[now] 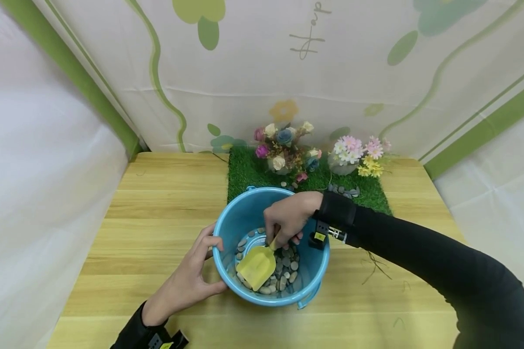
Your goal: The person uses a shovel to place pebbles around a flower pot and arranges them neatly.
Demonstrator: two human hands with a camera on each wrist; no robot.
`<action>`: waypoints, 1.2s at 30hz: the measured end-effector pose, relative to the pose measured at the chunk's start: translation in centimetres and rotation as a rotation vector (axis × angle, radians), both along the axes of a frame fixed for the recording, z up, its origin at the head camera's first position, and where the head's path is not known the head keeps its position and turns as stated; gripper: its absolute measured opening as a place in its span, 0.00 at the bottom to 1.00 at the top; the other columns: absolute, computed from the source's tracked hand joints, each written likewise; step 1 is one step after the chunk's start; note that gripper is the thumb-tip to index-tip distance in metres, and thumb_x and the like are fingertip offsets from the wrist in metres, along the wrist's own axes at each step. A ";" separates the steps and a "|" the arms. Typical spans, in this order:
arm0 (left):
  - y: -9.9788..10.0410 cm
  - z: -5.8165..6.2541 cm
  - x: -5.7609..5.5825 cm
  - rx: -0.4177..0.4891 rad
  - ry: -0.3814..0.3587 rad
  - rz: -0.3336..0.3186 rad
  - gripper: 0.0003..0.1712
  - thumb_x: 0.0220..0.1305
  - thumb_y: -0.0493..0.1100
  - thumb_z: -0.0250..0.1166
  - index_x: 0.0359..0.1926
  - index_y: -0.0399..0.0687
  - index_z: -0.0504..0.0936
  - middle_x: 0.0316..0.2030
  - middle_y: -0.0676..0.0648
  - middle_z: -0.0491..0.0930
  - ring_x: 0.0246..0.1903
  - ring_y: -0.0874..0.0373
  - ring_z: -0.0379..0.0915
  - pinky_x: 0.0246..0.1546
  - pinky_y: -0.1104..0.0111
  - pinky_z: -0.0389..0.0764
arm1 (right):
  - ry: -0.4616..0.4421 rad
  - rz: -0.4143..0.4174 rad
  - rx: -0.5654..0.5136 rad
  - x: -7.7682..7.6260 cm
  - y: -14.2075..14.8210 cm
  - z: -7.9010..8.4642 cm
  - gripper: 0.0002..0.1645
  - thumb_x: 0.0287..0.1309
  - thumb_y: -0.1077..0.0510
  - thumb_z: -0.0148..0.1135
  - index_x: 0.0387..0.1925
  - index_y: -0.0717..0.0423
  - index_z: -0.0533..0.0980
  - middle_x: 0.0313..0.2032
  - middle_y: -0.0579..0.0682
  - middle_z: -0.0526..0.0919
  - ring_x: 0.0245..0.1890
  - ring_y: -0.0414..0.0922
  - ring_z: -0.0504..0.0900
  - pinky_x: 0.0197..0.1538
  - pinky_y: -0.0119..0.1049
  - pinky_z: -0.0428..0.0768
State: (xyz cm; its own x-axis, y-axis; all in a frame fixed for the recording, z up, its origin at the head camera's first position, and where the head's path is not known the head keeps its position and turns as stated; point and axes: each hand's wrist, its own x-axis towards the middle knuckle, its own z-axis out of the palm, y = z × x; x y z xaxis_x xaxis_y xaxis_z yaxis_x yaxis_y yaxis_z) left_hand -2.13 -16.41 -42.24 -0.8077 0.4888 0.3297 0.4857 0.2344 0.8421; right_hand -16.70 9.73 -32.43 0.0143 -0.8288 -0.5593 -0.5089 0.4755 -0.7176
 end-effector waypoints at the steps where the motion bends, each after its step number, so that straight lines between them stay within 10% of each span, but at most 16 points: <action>1: 0.0 0.0 0.0 0.000 0.001 -0.001 0.37 0.52 0.36 0.81 0.52 0.48 0.62 0.74 0.41 0.53 0.68 0.36 0.58 0.53 0.50 0.82 | 0.016 -0.009 0.005 0.1 -0.1 0.0 0.12 0.73 0.62 0.58 0.41 0.51 0.87 0.26 0.45 0.85 0.20 0.39 0.79 0.27 0.32 0.81; 24: 0.1 0.2 0.1 -0.002 -0.016 0.006 0.40 0.49 0.35 0.82 0.53 0.48 0.62 0.74 0.41 0.54 0.67 0.36 0.60 0.52 0.49 0.82 | 0.240 -0.097 0.166 1.8 -1.2 -0.4 0.23 0.71 0.61 0.61 0.16 0.51 0.81 0.15 0.50 0.80 0.13 0.38 0.74 0.20 0.28 0.69; 36: 0.0 0.0 0.0 -0.001 0.008 -0.007 0.39 0.50 0.35 0.81 0.53 0.47 0.62 0.73 0.40 0.54 0.67 0.34 0.60 0.51 0.48 0.82 | 0.275 -0.029 0.056 1.6 -1.6 -0.9 0.21 0.69 0.63 0.63 0.17 0.55 0.78 0.12 0.41 0.72 0.13 0.36 0.72 0.21 0.27 0.65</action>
State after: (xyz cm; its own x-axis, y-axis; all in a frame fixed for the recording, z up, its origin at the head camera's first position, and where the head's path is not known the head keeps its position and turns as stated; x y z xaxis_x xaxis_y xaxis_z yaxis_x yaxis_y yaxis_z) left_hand -2.12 -16.44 -42.29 -0.8017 0.4948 0.3354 0.4939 0.2323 0.8379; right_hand -15.08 8.11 -33.31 -0.1675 -0.7944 -0.5839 -0.6669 0.5275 -0.5264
